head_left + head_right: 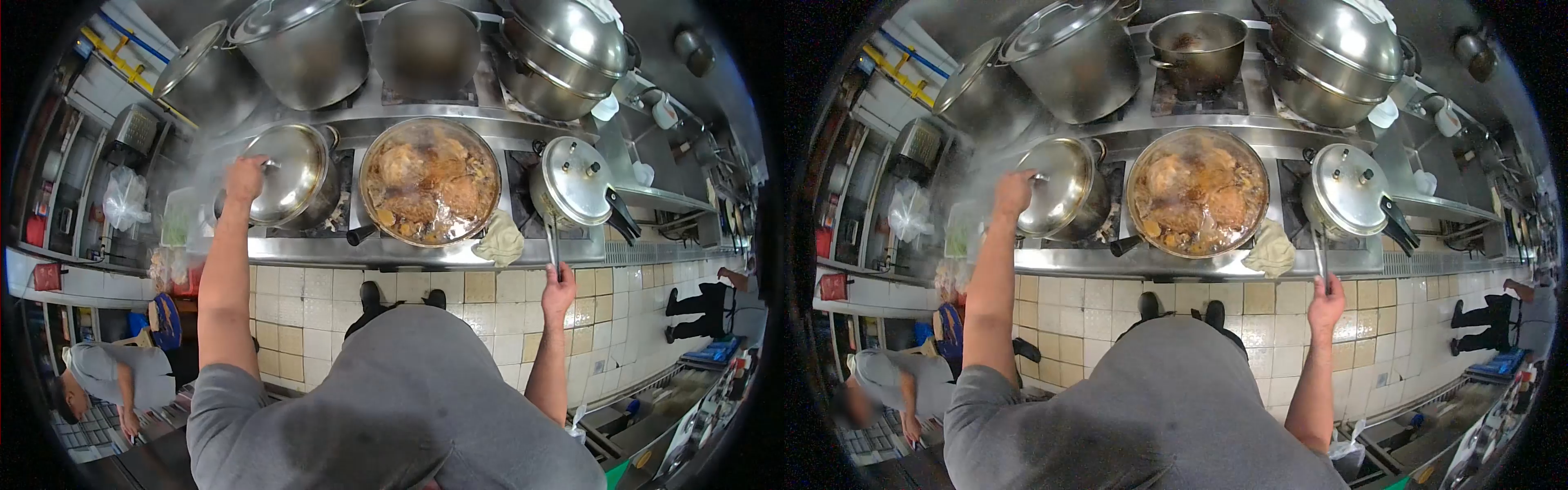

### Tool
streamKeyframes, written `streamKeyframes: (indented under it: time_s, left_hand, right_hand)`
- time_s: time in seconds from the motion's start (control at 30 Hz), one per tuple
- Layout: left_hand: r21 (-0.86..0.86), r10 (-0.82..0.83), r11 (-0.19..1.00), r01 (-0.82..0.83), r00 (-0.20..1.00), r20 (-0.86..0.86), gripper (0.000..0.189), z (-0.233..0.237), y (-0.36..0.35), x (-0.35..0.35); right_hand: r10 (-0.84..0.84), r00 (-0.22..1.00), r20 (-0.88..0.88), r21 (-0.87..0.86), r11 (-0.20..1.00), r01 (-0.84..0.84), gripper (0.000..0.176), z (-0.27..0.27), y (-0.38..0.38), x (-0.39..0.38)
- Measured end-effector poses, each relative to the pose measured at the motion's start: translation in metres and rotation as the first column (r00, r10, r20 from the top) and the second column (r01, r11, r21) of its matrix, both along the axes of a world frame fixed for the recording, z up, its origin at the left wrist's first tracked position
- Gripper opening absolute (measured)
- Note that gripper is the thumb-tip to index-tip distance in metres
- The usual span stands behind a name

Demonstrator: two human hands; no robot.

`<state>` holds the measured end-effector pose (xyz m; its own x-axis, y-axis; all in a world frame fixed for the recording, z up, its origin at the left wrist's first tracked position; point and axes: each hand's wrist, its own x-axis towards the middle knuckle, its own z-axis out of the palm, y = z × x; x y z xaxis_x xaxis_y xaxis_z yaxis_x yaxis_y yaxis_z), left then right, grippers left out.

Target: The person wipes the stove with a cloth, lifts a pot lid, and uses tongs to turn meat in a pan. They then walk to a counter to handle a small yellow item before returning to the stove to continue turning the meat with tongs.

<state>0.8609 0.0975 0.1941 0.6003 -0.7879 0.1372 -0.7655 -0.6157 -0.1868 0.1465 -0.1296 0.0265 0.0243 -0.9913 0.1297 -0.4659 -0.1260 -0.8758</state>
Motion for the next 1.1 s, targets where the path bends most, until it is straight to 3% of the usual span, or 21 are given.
streamKeyframes:
  time_s: [0.07, 0.13, 0.2, 0.3, 0.4, 0.43, 0.53, 0.6, 0.63, 0.67, 0.7, 0.77, 0.83, 0.87, 0.9, 0.93, 1.0, 1.03, 1.1]
  left_hand:
    - [-0.045, -0.012, 0.999, 0.011, 1.000, -0.018, 0.033, -0.006, 0.002, 0.003]
    - [-0.090, -0.030, 0.996, 0.027, 0.999, -0.029, 0.029, 0.001, 0.004, -0.008]
    - [0.013, 0.026, 1.000, -0.025, 0.999, -0.022, 0.027, 0.032, -0.004, -0.041]
    - [-0.020, -0.052, 0.998, 0.052, 0.998, 0.033, 0.028, 0.007, 0.000, -0.015]
    - [0.005, -0.048, 0.999, 0.048, 0.999, -0.025, 0.030, 0.002, 0.002, 0.000]
    - [0.006, -0.053, 0.999, 0.053, 0.998, -0.034, 0.030, -0.001, 0.002, 0.002]
    - [-0.092, -0.085, 0.993, 0.078, 0.993, -0.084, 0.029, -0.008, 0.006, 0.001]
    - [-0.326, -0.202, 0.928, 0.179, 0.979, -0.038, 0.027, -0.004, 0.012, -0.016]
    - [-0.326, -0.205, 0.928, 0.181, 0.978, -0.040, 0.027, -0.001, 0.016, -0.029]
    - [-0.482, -0.170, 0.862, 0.155, 0.985, 0.013, 0.026, 0.005, 0.020, -0.053]
    - [-0.623, -0.129, 0.771, 0.135, 0.990, 0.055, 0.026, 0.006, 0.024, -0.079]
    - [-0.622, -0.013, 0.736, -0.269, 0.912, -0.411, 0.030, -0.018, 0.036, -0.132]
    - [-0.755, -0.339, 0.605, -0.253, 0.777, -0.531, 0.029, -0.062, 0.035, -0.192]
    - [-0.669, -0.336, 0.709, -0.223, 0.727, -0.599, 0.034, -0.076, 0.039, -0.212]
    - [-0.573, -0.321, 0.799, -0.183, 0.677, -0.663, 0.039, -0.086, 0.041, -0.226]
    - [-0.572, -0.315, 0.798, -0.193, 0.676, -0.667, 0.039, -0.093, 0.038, -0.234]
    - [-0.580, -0.337, 0.811, -0.074, 0.751, -0.568, 0.045, -0.099, 0.036, -0.246]
    - [-0.496, -0.260, 0.858, -0.136, 0.717, -0.647, 0.048, -0.099, 0.036, -0.247]
    - [-0.471, -0.241, 0.874, -0.122, 0.732, -0.637, 0.048, -0.090, 0.034, -0.246]
  right_hand:
    - [0.068, 0.997, -0.033, -0.028, 0.997, -0.069, 0.033, 0.003, 0.003, 0.024]
    - [0.243, 0.969, -0.046, 0.046, 0.969, -0.241, 0.035, 0.032, 0.016, 0.061]
    - [0.275, 0.959, -0.066, 0.053, 0.961, -0.272, 0.036, 0.037, 0.021, 0.086]
    - [0.338, 0.936, -0.097, 0.071, 0.941, -0.332, 0.038, 0.056, 0.032, 0.120]
    - [0.383, 0.918, -0.103, 0.088, 0.923, -0.375, 0.039, 0.066, 0.036, 0.150]
    - [0.440, 0.880, -0.178, 0.046, 0.897, -0.439, 0.039, 0.069, 0.037, 0.159]
    - [0.516, 0.803, -0.297, 0.043, 0.848, -0.529, 0.040, 0.084, 0.047, 0.186]
    - [0.546, 0.768, -0.336, 0.066, 0.827, -0.559, 0.039, 0.097, 0.050, 0.207]
    - [0.565, 0.703, -0.432, 0.095, 0.804, -0.587, 0.037, 0.101, 0.049, 0.217]
    - [0.577, 0.631, -0.519, 0.129, 0.782, -0.609, 0.036, 0.106, 0.050, 0.228]
    - [0.561, 0.655, -0.507, 0.052, 0.778, -0.626, 0.032, 0.111, 0.052, 0.237]
    - [0.555, 0.586, -0.590, 0.095, 0.769, -0.632, 0.029, 0.122, 0.050, 0.257]
    - [0.554, 0.444, -0.704, 0.172, 0.740, -0.650, 0.023, 0.136, 0.047, 0.276]
    - [0.558, 0.434, -0.707, 0.179, 0.735, -0.654, 0.023, 0.140, 0.044, 0.284]
    - [0.577, 0.325, -0.749, 0.257, 0.706, -0.660, 0.023, 0.142, 0.042, 0.292]
    - [0.590, 0.215, -0.778, 0.333, 0.677, -0.656, 0.023, 0.145, 0.039, 0.300]
    - [0.602, 0.138, -0.786, 0.377, 0.645, -0.664, 0.022, 0.152, 0.037, 0.315]
    - [0.607, 0.071, -0.792, 0.415, 0.620, -0.666, 0.022, 0.153, 0.038, 0.320]
    - [0.578, 0.085, -0.812, 0.371, 0.622, -0.690, 0.021, 0.143, 0.037, 0.326]
